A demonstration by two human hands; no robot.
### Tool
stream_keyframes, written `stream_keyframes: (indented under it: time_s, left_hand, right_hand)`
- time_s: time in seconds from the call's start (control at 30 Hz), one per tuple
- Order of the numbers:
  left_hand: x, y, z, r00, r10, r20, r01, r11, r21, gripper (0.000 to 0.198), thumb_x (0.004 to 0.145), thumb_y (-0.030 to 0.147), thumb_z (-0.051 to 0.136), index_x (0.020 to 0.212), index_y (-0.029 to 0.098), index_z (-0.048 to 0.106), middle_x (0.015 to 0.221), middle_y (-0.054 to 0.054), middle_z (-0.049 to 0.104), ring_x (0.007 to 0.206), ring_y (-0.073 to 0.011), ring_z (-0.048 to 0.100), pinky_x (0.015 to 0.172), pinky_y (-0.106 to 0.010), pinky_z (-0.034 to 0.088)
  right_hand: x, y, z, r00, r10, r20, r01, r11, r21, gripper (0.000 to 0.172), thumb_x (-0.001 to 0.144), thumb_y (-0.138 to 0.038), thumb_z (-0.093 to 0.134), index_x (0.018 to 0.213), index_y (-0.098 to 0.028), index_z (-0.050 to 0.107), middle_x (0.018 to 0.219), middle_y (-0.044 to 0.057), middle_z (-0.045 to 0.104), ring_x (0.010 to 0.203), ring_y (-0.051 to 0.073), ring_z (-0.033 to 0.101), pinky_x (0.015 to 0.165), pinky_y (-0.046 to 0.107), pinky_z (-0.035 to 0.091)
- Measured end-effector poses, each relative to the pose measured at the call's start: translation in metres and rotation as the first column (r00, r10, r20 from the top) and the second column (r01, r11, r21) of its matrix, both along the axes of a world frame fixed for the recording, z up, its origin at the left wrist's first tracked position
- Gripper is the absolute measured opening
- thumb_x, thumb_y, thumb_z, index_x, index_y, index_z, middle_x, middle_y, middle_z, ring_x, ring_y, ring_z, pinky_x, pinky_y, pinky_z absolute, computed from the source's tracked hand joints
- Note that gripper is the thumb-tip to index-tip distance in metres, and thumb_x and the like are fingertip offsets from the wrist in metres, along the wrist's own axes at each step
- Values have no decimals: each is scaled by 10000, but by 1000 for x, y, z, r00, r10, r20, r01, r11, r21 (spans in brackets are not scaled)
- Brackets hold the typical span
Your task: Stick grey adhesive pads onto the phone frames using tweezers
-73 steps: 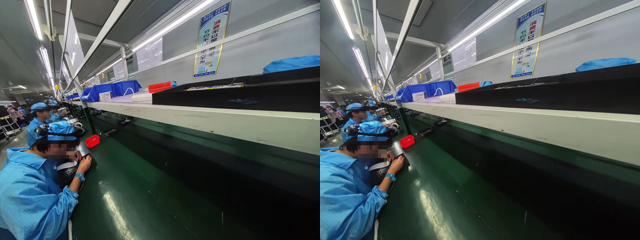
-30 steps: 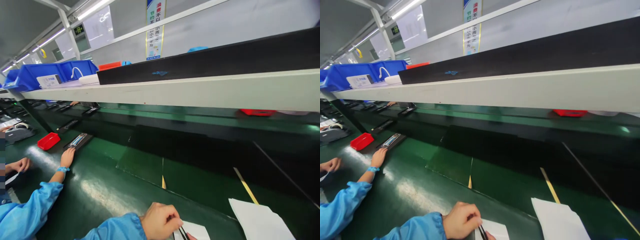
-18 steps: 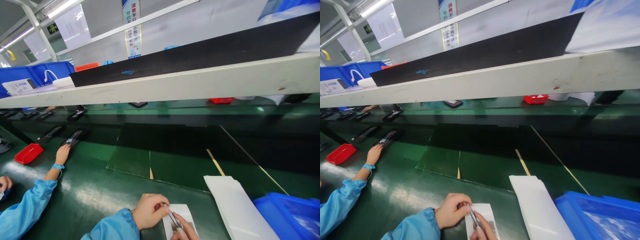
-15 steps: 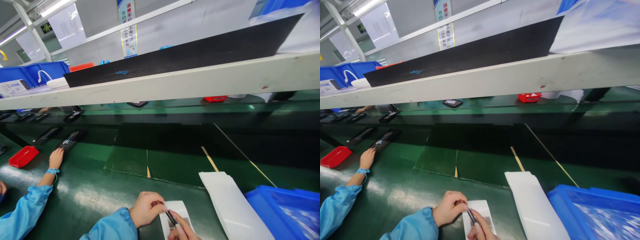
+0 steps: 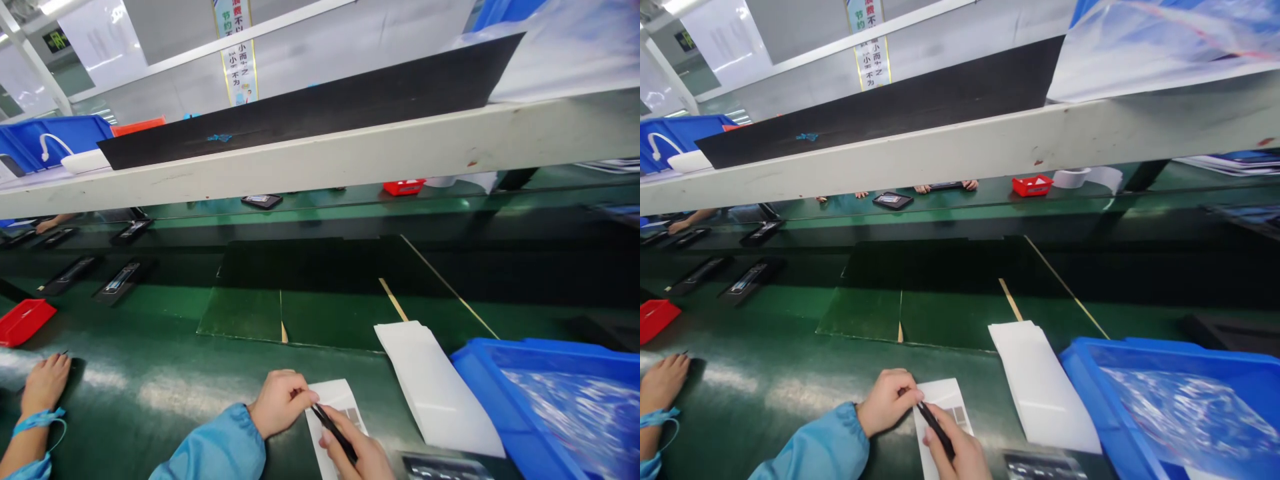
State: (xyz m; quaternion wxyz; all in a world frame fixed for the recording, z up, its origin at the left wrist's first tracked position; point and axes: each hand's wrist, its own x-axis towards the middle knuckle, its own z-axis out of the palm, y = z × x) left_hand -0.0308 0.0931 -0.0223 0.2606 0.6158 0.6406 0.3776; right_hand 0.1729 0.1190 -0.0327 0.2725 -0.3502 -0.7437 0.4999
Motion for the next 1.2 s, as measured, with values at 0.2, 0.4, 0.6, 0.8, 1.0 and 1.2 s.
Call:
stream_keyframes:
  time_s: [0.2, 0.4, 0.6, 0.8, 1.0, 1.2]
  left_hand:
    - [1, -3, 11, 999, -16, 42, 16, 1000, -3, 259, 885, 318, 627, 676, 167, 645, 610, 24, 552, 589, -96, 473, 594, -230, 320]
    - [-1, -4, 16, 998, -51, 35, 51, 999, -4, 304, 936, 356, 554, 716, 172, 656, 636, 6, 586, 609, -111, 499, 608, -238, 345]
    - [-3, -4, 11, 997, -70, -20, 70, 998, -1, 408, 976, 408, 515, 659, 176, 626, 638, -11, 591, 643, -126, 536, 628, -246, 364]
    - [-3, -7, 13, 994, -60, -92, 60, 998, 2, 448, 998, 397, 462, 615, 174, 529, 608, 6, 520, 614, -115, 496, 612, -243, 344]
    - [-4, 3, 25, 991, 72, -110, -75, 997, -21, 336, 983, 439, 437, 834, 186, 599, 660, 11, 571, 608, -119, 545, 598, -218, 402]
    - [-16, 90, 56, 897, 312, -313, -348, 935, -66, 243, 958, 369, 467, 1084, 203, 591, 781, -26, 660, 764, -184, 654, 736, -273, 458]
  right_hand:
    - [-1, -4, 1, 999, 8, 41, -7, 1000, -25, 510, 980, -557, 432, 1264, -208, 673, 813, 82, 772, 729, 228, 737, 775, 321, 607]
    - [-3, -5, 7, 999, 40, 21, -38, 996, -80, 547, 1007, -560, 350, 1284, -202, 657, 779, 72, 747, 706, 222, 707, 741, 328, 586]
    - [-4, -7, 11, 999, 24, 44, -21, 997, -72, 479, 996, -490, 417, 1290, -169, 617, 858, 89, 759, 794, 243, 724, 817, 372, 567]
    - [-8, -9, 17, 999, 36, 11, -35, 998, -45, 413, 1005, -400, 385, 1291, -185, 592, 857, 77, 754, 791, 234, 723, 805, 368, 557]
    - [-11, -11, 24, 1000, 16, -15, -17, 999, -27, 376, 995, -351, 410, 1271, -188, 606, 841, 60, 756, 785, 225, 723, 818, 361, 548]
    - [-12, -11, 29, 999, 7, -46, -7, 1000, -8, 346, 979, -306, 439, 1250, -196, 622, 818, 45, 758, 761, 220, 725, 806, 359, 548]
